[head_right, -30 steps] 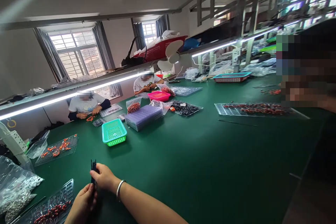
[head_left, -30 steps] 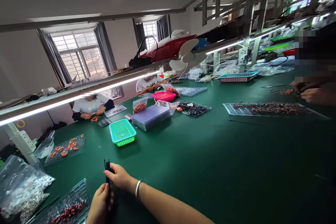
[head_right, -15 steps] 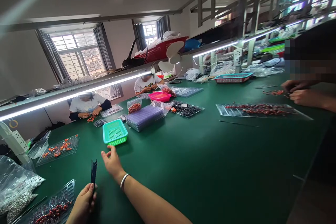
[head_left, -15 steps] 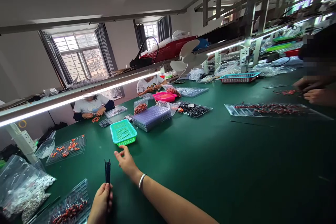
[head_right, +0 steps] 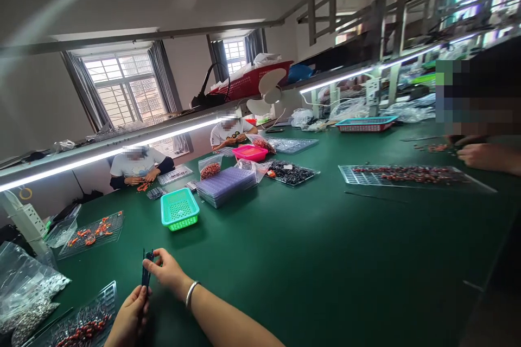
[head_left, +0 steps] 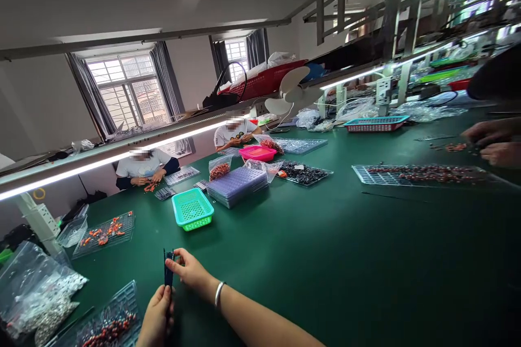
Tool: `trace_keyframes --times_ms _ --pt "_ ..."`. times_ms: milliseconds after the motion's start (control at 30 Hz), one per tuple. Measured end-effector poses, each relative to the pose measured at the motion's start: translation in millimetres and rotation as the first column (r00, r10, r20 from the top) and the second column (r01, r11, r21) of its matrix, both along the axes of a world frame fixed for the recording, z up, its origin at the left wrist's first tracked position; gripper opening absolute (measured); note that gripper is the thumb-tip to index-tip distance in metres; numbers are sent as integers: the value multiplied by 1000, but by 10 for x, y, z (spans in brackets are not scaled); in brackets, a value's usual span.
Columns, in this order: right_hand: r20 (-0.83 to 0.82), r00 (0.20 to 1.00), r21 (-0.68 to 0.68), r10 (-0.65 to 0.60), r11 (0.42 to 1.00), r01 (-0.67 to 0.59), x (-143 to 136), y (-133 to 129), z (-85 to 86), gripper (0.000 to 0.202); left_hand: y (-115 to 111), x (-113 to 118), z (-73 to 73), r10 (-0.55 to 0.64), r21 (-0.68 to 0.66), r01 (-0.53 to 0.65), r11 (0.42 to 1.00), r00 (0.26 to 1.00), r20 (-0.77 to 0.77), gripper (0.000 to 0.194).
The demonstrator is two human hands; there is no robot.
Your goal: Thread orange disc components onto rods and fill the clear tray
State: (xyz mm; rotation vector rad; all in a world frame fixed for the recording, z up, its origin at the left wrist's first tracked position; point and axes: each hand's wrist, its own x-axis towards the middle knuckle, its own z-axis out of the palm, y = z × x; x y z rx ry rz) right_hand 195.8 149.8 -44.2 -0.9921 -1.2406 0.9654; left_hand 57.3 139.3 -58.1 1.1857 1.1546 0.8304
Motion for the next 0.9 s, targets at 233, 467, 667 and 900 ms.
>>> trace_keyframes --times_ms 233,467,667,900 --pt "38 994 -79 105 992 -102 -67 59 -85 15 -29 12 -1 -37 5 37 999 999 18 69" --pt "30 990 -135 136 982 -131 -80 68 -96 17 -16 -17 -12 -24 13 23 1000 999 38 60" --pt "2 991 -122 133 984 -132 -108 55 -85 16 14 6 -43 14 3 -14 1000 997 75 60" --pt "-10 991 -144 137 980 -137 -131 60 -85 16 -6 -2 -40 81 -43 -77 996 991 108 45"
